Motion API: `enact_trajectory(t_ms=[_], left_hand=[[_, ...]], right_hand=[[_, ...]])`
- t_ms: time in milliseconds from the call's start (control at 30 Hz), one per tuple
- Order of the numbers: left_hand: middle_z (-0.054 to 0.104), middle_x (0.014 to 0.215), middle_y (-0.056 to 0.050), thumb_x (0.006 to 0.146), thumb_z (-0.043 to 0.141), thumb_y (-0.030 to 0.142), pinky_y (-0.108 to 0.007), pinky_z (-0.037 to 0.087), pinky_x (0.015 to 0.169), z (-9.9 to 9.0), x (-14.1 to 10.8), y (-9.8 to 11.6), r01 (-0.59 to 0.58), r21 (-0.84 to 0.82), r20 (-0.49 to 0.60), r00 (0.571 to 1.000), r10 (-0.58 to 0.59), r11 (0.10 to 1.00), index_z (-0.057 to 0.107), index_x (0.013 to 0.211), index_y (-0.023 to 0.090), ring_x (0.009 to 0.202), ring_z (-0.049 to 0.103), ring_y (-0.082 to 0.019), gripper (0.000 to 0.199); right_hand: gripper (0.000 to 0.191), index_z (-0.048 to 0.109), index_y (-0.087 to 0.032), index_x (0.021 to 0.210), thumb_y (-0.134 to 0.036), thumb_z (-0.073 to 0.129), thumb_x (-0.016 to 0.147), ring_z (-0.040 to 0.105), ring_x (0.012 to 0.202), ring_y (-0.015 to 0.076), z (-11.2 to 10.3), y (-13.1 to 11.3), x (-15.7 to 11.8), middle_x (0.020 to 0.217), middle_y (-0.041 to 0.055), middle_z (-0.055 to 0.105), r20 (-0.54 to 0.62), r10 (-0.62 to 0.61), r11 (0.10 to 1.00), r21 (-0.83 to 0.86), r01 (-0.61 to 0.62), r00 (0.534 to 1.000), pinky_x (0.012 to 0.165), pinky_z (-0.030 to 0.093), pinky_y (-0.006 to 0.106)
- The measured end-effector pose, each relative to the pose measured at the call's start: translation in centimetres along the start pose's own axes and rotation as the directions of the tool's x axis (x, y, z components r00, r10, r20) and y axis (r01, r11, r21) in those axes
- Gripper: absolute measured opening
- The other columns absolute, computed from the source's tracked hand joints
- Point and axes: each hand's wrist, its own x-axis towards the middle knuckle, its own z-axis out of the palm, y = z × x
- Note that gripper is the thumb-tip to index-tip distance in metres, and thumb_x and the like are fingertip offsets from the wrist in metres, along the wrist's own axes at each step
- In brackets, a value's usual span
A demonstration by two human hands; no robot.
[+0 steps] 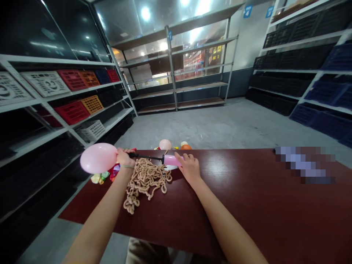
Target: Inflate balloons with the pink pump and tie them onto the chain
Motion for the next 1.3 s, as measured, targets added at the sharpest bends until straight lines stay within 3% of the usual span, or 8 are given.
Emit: enact_trajectory(t_ms=[133,400,500,667,800,933,1133,1300], left_hand=[[0.029,0.056,0.008,0.097,0.04,0.031,-0.021,0.038,0.05,1.8,-2.0,-1.9,-0.013,-0.045,-0.069,0.998,0.01,0.999,0.029,0.071,0.021,0.045,0.033,-0.007,0.03],[0.033,0.051,0.008,0.095,0.045,0.038,-0.025,0.041,0.051,5.1,-10.3,-8.6,0.074,-0.05,0.065,0.995,-0.071,0.996,0.032,0.068,0.022,0.044,0.037,-0.008,0.034],[0.034,0.05,0.007,0.097,0.043,0.036,-0.025,0.041,0.05,4.1,-9.5,-7.3,0.099,-0.04,0.1,0.991,-0.094,0.994,0.032,0.065,0.022,0.044,0.038,-0.008,0.036],[0.032,0.051,0.006,0.096,0.047,0.037,-0.026,0.04,0.047,2.2,-4.3,-0.8,0.036,-0.021,0.083,0.996,-0.034,0.999,0.034,0.065,0.022,0.043,0.035,-0.009,0.037],[0.028,0.053,0.006,0.097,0.046,0.037,-0.025,0.034,0.044,3.1,-1.2,2.9,0.001,-0.021,0.064,0.998,0.0,1.0,0.036,0.064,0.022,0.042,0.031,-0.008,0.037],[0.029,0.053,0.007,0.098,0.045,0.04,-0.024,0.031,0.044,5.7,-2.5,0.7,-0.024,-0.04,0.061,0.998,0.026,0.999,0.034,0.065,0.023,0.042,0.031,-0.008,0.039],[0.033,0.049,0.007,0.092,0.051,0.048,-0.025,0.036,0.044,7.7,-9.7,-6.5,0.008,-0.028,0.179,0.984,-0.003,1.0,0.034,0.063,0.022,0.04,0.038,-0.009,0.042],[0.034,0.048,0.009,0.089,0.056,0.049,-0.023,0.039,0.044,5.7,-8.2,-4.4,0.039,-0.018,0.173,0.984,-0.035,0.999,0.034,0.065,0.022,0.039,0.039,-0.008,0.042]], right_hand=[[0.059,0.049,-0.033,0.138,-0.025,0.068,0.083,0.046,0.104,0.024,0.8,0.4,0.0,0.117,0.0057,0.06,0.021,0.134,0.99,0.042,-0.135,0.991,0.078,0.035,0.032],[0.052,0.052,-0.028,0.129,-0.029,0.07,0.081,0.046,0.103,0.0236,0.6,0.9,-0.1,0.117,0.0067,0.059,0.023,0.192,0.98,0.055,-0.193,0.981,0.077,0.037,0.031],[0.049,0.052,-0.026,0.127,-0.027,0.069,0.081,0.048,0.102,0.0235,0.4,0.5,-0.2,0.113,0.007,0.06,0.053,0.1,0.995,0.009,-0.101,0.994,0.075,0.036,0.031],[0.045,0.052,-0.023,0.127,-0.029,0.066,0.084,0.052,0.098,0.0233,0.3,-0.7,-0.3,0.107,0.0075,0.062,0.065,-0.03,0.999,0.021,0.029,0.997,0.073,0.036,0.031],[0.045,0.05,-0.021,0.126,-0.037,0.065,0.087,0.054,0.095,0.0225,0.8,-1.8,-0.3,0.104,0.0069,0.063,0.033,-0.057,0.992,0.115,0.053,0.998,0.076,0.038,0.031],[0.047,0.049,-0.021,0.127,-0.041,0.065,0.087,0.055,0.096,0.0227,1.3,-1.9,0.0,0.105,0.0075,0.063,0.002,0.026,0.983,0.181,-0.026,1.0,0.078,0.04,0.031],[0.045,0.05,-0.02,0.126,-0.04,0.064,0.088,0.054,0.099,0.0235,1.3,-0.3,0.1,0.108,0.0081,0.062,-0.024,0.175,0.97,0.175,-0.168,0.984,0.078,0.04,0.031],[0.046,0.049,-0.024,0.128,-0.03,0.064,0.085,0.054,0.098,0.0217,0.8,-0.9,-0.3,0.107,0.0057,0.062,0.039,0.09,0.991,0.1,-0.093,0.995,0.077,0.038,0.03]])
